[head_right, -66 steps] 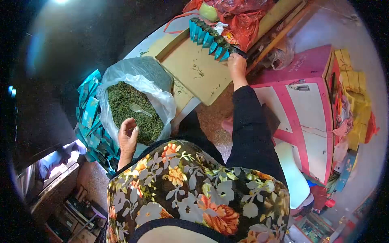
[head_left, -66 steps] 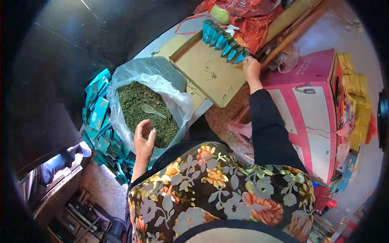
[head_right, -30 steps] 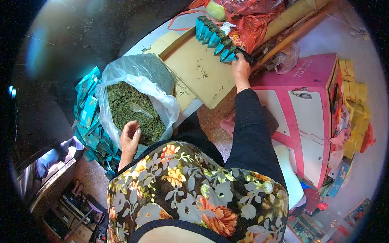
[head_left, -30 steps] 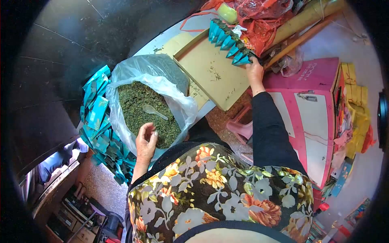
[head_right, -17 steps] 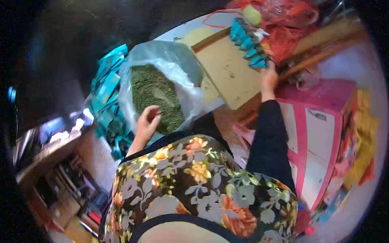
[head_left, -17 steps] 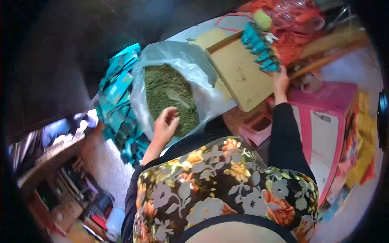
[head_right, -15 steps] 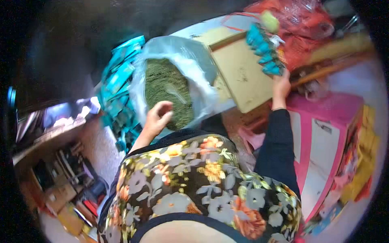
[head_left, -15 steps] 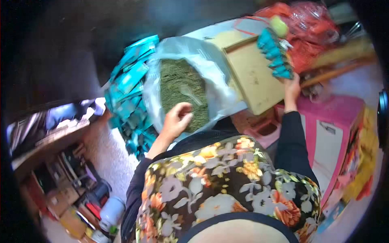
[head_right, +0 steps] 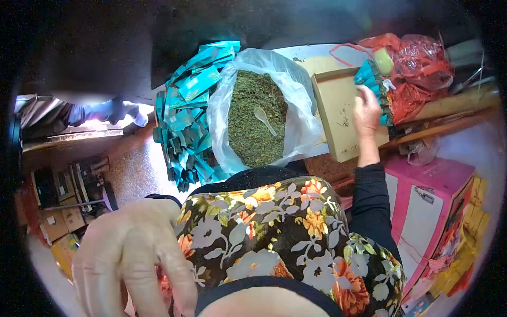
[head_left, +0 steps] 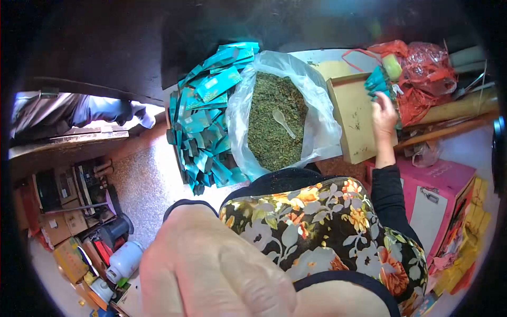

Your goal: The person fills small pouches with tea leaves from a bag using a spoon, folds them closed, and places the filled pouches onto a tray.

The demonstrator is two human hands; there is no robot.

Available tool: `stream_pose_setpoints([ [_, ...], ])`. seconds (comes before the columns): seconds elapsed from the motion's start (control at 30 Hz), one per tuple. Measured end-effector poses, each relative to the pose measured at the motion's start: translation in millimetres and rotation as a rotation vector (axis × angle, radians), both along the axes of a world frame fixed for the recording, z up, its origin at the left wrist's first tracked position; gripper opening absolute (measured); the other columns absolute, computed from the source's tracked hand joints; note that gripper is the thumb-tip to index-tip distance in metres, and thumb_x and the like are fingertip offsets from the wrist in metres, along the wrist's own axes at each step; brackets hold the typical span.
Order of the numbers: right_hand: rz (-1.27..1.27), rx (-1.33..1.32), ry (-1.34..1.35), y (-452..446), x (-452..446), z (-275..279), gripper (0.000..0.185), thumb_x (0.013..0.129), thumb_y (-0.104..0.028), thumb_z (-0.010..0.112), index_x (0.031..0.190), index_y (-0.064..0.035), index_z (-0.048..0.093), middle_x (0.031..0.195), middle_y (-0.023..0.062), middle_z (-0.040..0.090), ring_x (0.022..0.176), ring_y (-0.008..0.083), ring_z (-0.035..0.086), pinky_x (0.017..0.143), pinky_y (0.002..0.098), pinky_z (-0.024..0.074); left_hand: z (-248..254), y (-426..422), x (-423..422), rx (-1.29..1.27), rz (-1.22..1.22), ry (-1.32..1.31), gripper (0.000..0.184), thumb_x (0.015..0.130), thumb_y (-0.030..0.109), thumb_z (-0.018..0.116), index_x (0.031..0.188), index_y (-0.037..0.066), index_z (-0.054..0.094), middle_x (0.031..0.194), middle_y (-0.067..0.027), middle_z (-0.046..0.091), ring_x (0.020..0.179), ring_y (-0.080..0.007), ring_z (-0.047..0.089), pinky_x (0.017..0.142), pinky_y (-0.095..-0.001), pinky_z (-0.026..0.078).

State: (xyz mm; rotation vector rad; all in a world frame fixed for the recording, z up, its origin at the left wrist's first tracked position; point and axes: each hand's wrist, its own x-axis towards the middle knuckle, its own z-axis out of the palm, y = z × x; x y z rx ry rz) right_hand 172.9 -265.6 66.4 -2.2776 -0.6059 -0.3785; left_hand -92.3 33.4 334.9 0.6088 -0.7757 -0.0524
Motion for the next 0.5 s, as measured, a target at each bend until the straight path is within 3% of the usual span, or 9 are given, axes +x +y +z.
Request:
stream_pose_setpoints([
  [0.03,0.079,0.103,0.080,31.6,-6.5,9.9,0.027,0.077,-0.001,0.056,0.104,-0.0025,0.062,0.090,0.0095,0.064,0.078,0.0204,0.063,0.073,0.0304,0.0497,-5.7,0.2,-19.8,0.010,0.132,-0.070,0.013,0.087,0.014,0.063,0.098,0.008,0.066,0.109,-0.0082,0.066,0.093,-0.0236,0.061,0.076,-0.0320,0.045],
  [0.1,0.230,0.173,0.106,98.2,-30.0,36.9,0.020,0.076,-0.001,0.058,0.095,-0.0016,0.064,0.087,0.0091,0.066,0.078,0.0178,0.063,0.072,0.0277,0.0499,0.4,-0.7,-12.7,-0.002,0.090,-0.063,0.012,0.087,0.015,0.063,0.097,0.007,0.066,0.109,-0.0087,0.066,0.091,-0.0233,0.061,0.074,-0.0316,0.045],
  [0.13,0.294,0.151,0.274,124.9,-41.8,42.5,0.022,0.079,0.002,0.056,0.099,-0.0010,0.064,0.091,0.0058,0.064,0.079,0.0093,0.059,0.073,0.0223,0.0475,4.3,-3.7,-10.6,-0.016,0.037,-0.053,0.012,0.087,0.015,0.062,0.096,0.007,0.066,0.109,-0.0092,0.065,0.089,-0.0231,0.061,0.072,-0.0313,0.045],
  [0.2,0.582,0.266,0.274,178.3,-43.7,23.3,0.021,0.079,-0.003,0.058,0.099,-0.0010,0.064,0.088,0.0045,0.064,0.076,0.0094,0.059,0.070,0.0215,0.0473,6.2,-8.7,-15.2,-0.058,0.112,-0.086,0.012,0.087,0.015,0.063,0.094,0.006,0.065,0.109,-0.0119,0.065,0.084,-0.0220,0.062,0.066,-0.0300,0.045],
  [0.27,0.659,0.195,0.311,230.5,-52.3,23.2,0.024,0.077,-0.007,0.060,0.101,-0.0016,0.064,0.083,0.0047,0.064,0.073,0.0099,0.059,0.062,0.0226,0.0481,8.7,-9.2,-23.0,-0.104,0.092,-0.079,0.011,0.087,0.014,0.063,0.094,0.005,0.065,0.107,-0.0141,0.065,0.078,-0.0217,0.062,0.062,-0.0289,0.045],
  [0.33,0.635,0.175,0.660,276.0,-50.1,6.6,0.029,0.077,-0.007,0.061,0.105,-0.0027,0.064,0.082,0.0057,0.063,0.073,0.0115,0.059,0.056,0.0248,0.0487,12.2,-3.7,-31.4,-0.081,0.036,-0.052,0.012,0.088,0.014,0.061,0.094,0.005,0.065,0.105,-0.0150,0.065,0.075,-0.0218,0.061,0.061,-0.0294,0.045],
  [0.4,0.590,0.380,1.019,308.9,-49.5,0.3,0.034,0.076,-0.004,0.060,0.110,-0.0034,0.062,0.082,0.0066,0.063,0.070,0.0131,0.060,0.052,0.0264,0.0494,12.3,-1.5,-39.6,-0.121,0.061,-0.043,0.011,0.088,0.014,0.061,0.095,0.006,0.065,0.103,-0.0135,0.065,0.073,-0.0224,0.060,0.059,-0.0301,0.045],
  [0.5,0.510,0.374,1.010,340.8,-42.2,-18.3,0.037,0.075,-0.001,0.059,0.112,-0.0041,0.062,0.079,0.0058,0.062,0.065,0.0135,0.059,0.051,0.0274,0.0498,11.0,3.8,-55.6,-0.107,0.140,-0.034,0.011,0.087,0.014,0.062,0.096,0.007,0.064,0.101,-0.0125,0.065,0.073,-0.0223,0.060,0.057,-0.0302,0.045],
])
